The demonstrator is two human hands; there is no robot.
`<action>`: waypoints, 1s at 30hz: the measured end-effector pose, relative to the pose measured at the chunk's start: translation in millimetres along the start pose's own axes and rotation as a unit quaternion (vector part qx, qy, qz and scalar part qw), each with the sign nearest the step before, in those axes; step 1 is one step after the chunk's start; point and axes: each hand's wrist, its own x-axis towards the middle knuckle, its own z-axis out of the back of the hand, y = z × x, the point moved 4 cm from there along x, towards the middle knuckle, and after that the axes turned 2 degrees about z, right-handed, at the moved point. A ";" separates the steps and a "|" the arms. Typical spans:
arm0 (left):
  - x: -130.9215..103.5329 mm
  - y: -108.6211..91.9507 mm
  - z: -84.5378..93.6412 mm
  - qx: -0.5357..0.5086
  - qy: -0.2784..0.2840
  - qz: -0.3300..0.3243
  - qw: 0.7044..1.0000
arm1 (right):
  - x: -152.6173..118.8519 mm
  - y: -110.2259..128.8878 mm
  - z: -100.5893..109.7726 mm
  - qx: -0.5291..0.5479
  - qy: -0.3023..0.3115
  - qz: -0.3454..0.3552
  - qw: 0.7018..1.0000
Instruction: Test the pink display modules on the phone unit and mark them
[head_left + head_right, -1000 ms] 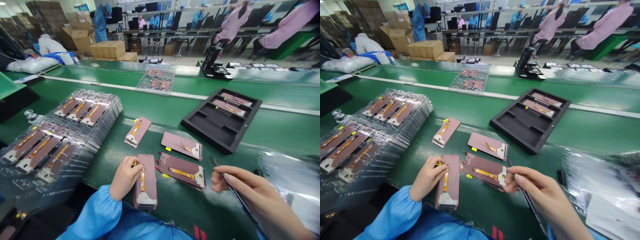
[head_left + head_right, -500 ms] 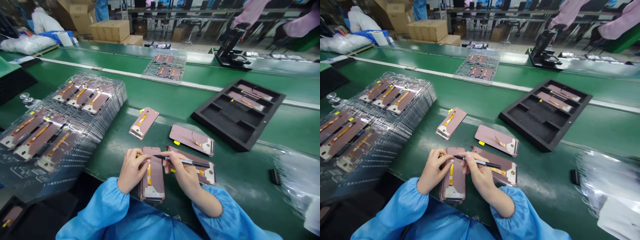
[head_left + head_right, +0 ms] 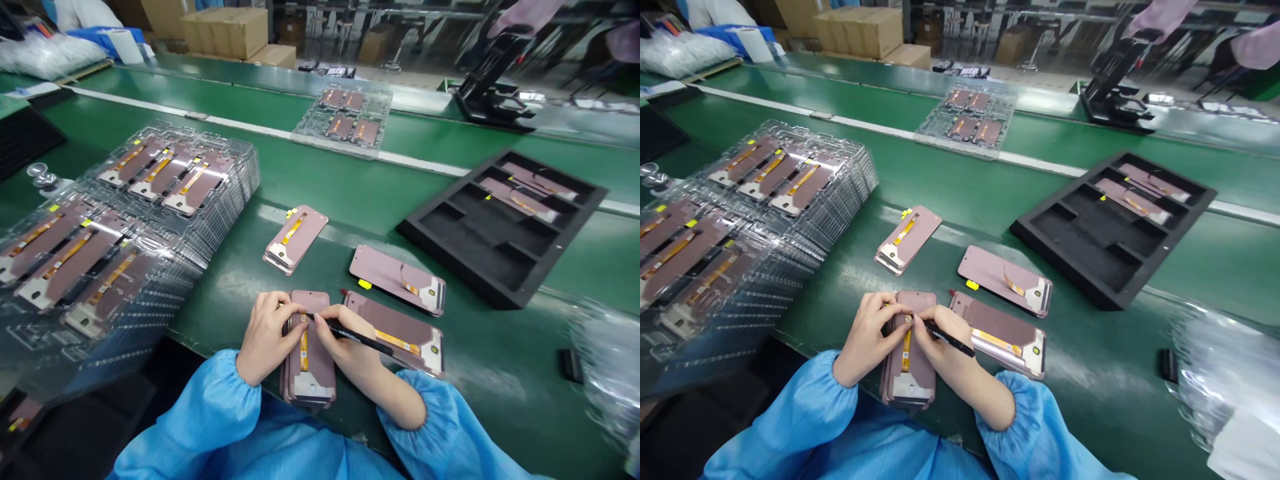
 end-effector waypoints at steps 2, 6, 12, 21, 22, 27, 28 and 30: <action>0.1 -0.5 0.2 0.000 0.002 0.003 1.000 | 0.7 -2.2 -1.2 0.000 0.012 -0.013 1.000; 0.1 -1.0 0.5 0.002 0.003 0.006 1.000 | -0.1 -5.5 -2.0 0.005 0.029 -0.036 0.999; 0.0 -1.0 -0.3 0.005 0.002 0.005 1.000 | -0.2 -6.1 -2.2 0.011 0.049 -0.058 0.997; 0.3 -0.7 -0.1 0.010 0.004 0.006 1.000 | 0.1 -5.4 -2.3 0.007 0.048 -0.056 0.997; 0.2 -0.6 -0.2 0.010 0.004 0.005 1.000 | 0.3 -5.5 -2.3 0.007 0.048 -0.056 0.997; 0.0 -0.6 0.2 0.011 0.001 0.001 1.000 | 1.1 -6.4 -1.9 0.018 0.050 -0.060 0.997; 0.2 -0.8 0.4 0.010 0.001 0.001 1.000 | 1.0 -6.2 -1.2 0.022 0.047 -0.062 0.997; 0.4 -1.4 0.8 0.010 0.005 0.002 1.000 | 0.3 -4.3 2.0 0.035 0.030 -0.059 0.997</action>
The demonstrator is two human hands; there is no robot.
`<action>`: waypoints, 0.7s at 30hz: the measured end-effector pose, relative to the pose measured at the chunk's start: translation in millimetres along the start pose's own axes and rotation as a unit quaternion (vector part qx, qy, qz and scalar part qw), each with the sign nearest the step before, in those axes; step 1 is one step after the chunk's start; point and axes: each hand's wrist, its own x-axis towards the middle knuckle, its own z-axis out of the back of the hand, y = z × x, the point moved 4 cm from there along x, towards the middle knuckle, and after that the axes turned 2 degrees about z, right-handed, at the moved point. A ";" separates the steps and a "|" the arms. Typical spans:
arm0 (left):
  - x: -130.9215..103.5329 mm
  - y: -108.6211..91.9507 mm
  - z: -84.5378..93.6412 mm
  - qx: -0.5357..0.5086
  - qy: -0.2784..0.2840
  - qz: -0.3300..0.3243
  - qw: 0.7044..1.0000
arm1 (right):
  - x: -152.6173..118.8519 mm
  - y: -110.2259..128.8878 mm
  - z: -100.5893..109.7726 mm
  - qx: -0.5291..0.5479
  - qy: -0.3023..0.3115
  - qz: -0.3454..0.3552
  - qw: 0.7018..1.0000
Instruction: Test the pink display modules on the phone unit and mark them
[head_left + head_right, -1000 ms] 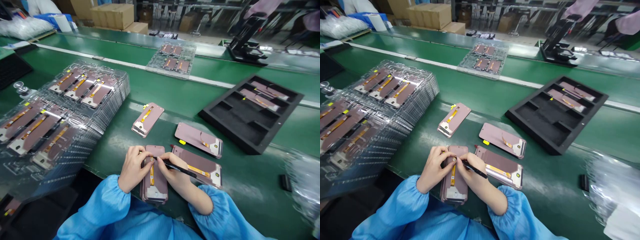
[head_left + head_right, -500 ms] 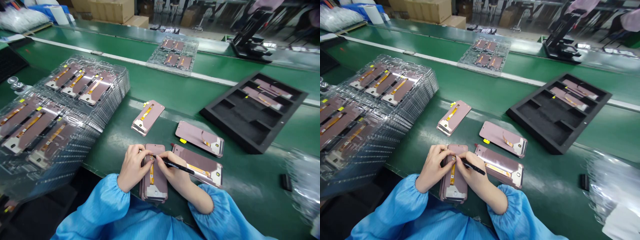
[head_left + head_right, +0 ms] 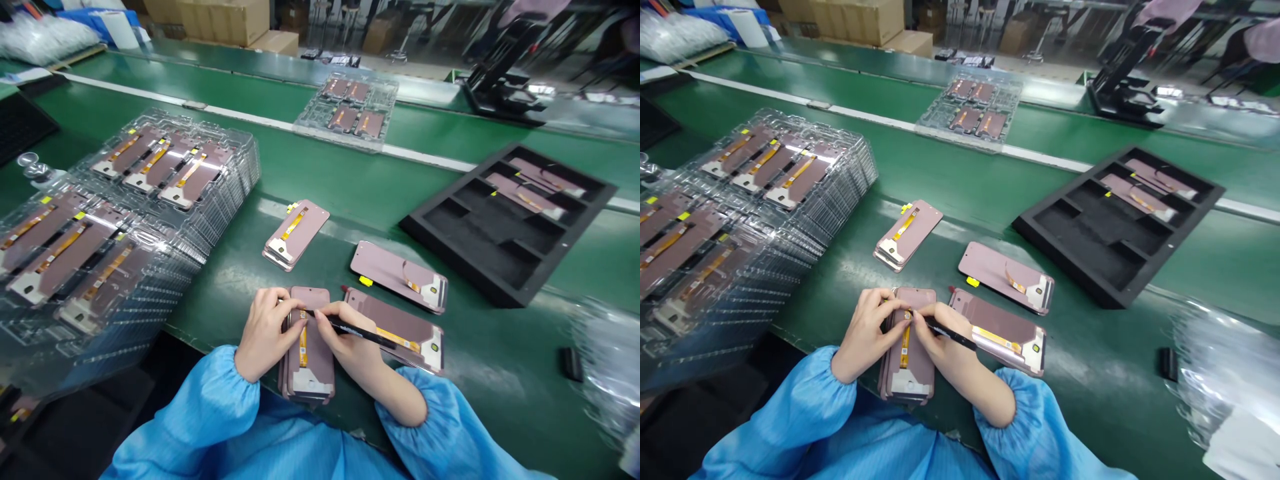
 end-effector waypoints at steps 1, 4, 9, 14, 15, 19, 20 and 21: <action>0.0 -0.1 0.1 -0.001 0.002 0.002 1.000 | -1.1 1.8 2.5 0.010 -0.013 0.004 1.000; -0.6 0.3 0.9 -0.002 -0.001 0.009 1.000 | -7.0 7.7 11.5 0.062 -0.044 0.004 0.997; 2.2 1.6 3.8 0.042 0.000 0.000 0.999 | -23.8 6.8 13.7 0.181 -0.002 -0.089 0.979; 12.7 7.1 8.7 0.082 0.047 0.006 0.996 | -31.4 -1.9 1.9 0.258 0.054 -0.170 0.950; 14.5 7.7 10.1 0.077 0.051 0.005 0.996 | -30.9 -2.8 0.0 0.267 0.064 -0.177 0.945; 16.2 4.0 15.0 0.028 0.027 -0.006 0.999 | -29.4 -5.8 -2.2 0.292 0.077 -0.189 0.934; 15.0 2.1 15.6 0.014 0.019 -0.004 1.000 | -30.1 -6.5 -1.7 0.303 0.076 -0.189 0.931; 13.2 0.1 15.8 -0.004 0.013 0.002 1.000 | -31.3 -7.0 -0.9 0.318 0.076 -0.188 0.926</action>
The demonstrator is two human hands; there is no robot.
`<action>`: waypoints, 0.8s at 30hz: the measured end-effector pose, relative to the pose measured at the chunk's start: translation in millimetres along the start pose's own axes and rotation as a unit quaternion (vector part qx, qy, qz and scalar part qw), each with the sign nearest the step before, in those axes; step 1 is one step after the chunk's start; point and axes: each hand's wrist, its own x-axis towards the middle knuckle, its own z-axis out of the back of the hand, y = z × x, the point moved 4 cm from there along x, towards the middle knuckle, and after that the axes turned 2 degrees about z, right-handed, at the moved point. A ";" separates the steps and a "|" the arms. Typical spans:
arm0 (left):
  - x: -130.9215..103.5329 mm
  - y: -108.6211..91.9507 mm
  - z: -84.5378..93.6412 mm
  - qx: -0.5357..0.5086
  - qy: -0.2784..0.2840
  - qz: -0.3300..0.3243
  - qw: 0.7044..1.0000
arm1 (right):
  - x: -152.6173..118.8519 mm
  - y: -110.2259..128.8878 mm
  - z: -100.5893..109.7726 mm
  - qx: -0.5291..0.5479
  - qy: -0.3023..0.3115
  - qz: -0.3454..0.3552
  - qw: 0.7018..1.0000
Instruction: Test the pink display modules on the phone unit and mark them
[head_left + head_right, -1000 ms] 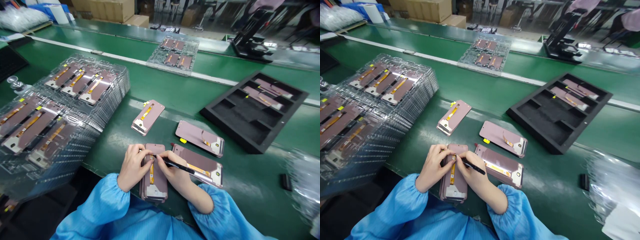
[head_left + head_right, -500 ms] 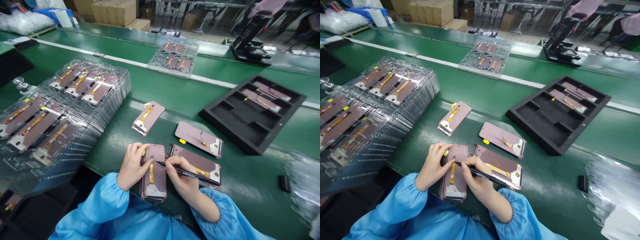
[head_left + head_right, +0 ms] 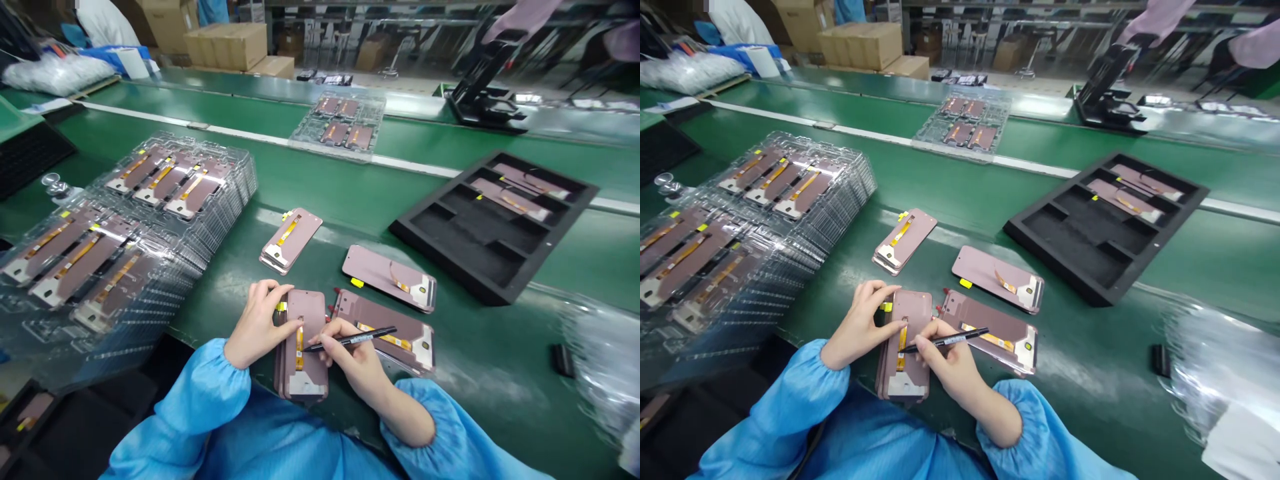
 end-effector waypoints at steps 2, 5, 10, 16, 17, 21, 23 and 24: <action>-4.7 -2.3 -1.1 -0.074 0.013 0.034 0.997 | -3.3 0.5 2.1 0.046 0.011 0.006 0.999; -13.3 1.4 0.1 -0.256 0.075 0.136 0.954 | -7.4 7.0 7.0 0.119 0.022 0.025 0.992; -22.0 32.6 48.4 -0.313 -0.015 0.229 0.922 | -4.2 22.5 21.0 0.059 -0.037 0.065 0.995; -27.5 78.8 82.8 -0.162 -0.029 0.276 0.947 | 1.6 29.7 18.6 -0.195 -0.080 0.117 0.971; -28.2 78.7 82.9 -0.100 -0.034 0.268 0.958 | 1.9 30.4 16.8 -0.214 -0.081 0.129 0.965; -30.1 41.3 75.3 0.200 -0.153 0.128 0.959 | 2.7 29.7 13.5 -0.238 -0.092 0.151 0.955; -29.4 15.2 57.0 0.202 -0.145 0.026 0.968 | 3.2 28.4 12.9 -0.240 -0.099 0.152 0.954; -28.5 4.5 45.5 0.169 -0.117 -0.019 0.978 | 3.5 28.0 12.4 -0.241 -0.103 0.153 0.953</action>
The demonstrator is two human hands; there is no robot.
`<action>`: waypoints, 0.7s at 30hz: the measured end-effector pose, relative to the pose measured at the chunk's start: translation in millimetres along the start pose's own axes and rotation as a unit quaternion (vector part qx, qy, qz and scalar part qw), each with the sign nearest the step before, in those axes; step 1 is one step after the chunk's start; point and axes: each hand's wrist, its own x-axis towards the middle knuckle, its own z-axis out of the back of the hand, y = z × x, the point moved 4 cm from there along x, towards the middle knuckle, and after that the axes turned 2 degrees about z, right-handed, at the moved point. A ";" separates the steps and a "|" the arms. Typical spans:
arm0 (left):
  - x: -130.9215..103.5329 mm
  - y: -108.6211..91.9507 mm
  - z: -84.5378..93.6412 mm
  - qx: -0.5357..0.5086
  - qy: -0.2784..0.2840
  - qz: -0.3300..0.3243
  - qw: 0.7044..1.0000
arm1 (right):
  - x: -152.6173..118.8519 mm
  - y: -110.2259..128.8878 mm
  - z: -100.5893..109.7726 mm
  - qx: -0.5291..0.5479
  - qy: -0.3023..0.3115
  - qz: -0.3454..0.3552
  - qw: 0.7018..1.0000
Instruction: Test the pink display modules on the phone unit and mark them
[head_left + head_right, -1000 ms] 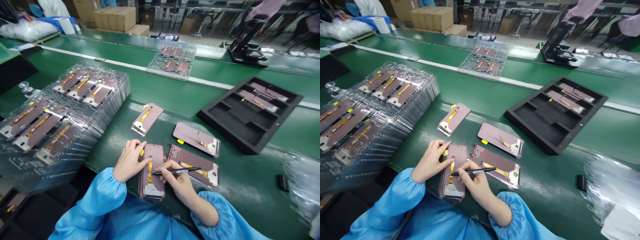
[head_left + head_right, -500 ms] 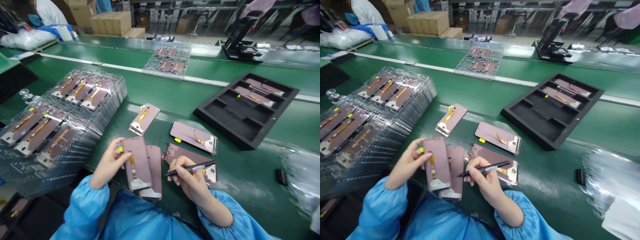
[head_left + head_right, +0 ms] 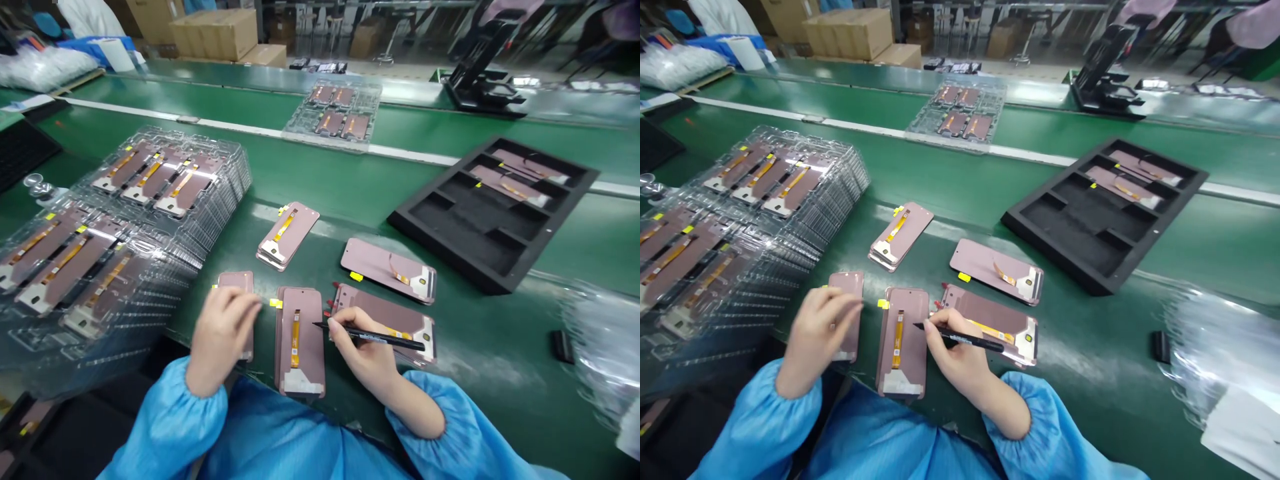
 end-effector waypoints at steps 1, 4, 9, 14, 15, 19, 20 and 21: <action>-0.8 -11.8 -8.1 -0.042 0.025 -0.035 0.998 | 0.1 0.0 -0.8 -0.004 -0.004 0.002 1.000; -1.5 -30.5 -31.7 -0.103 0.078 -0.073 0.989 | 1.0 1.2 -4.4 -0.021 -0.012 0.019 1.000; -0.6 -27.3 -53.0 -0.100 0.121 -0.045 0.987 | 4.5 1.3 -13.3 -0.050 0.004 0.036 0.998; -1.1 -24.6 -54.0 -0.119 0.136 -0.026 0.983 | 9.5 -2.2 -22.1 -0.062 0.033 0.031 0.997; -0.9 -25.0 -53.9 -0.122 0.138 -0.024 0.983 | 10.0 -2.8 -23.4 -0.062 0.039 0.032 0.997; 0.4 -26.2 -54.8 -0.128 0.144 -0.020 0.981 | 9.9 -4.5 -26.4 -0.063 0.051 0.048 0.996; 0.6 -26.0 -55.1 -0.129 0.146 -0.018 0.981 | 9.7 -4.8 -26.7 -0.066 0.053 0.050 0.995; 0.7 -25.7 -55.3 -0.129 0.148 -0.017 0.980 | 9.7 -5.0 -27.1 -0.068 0.056 0.052 0.995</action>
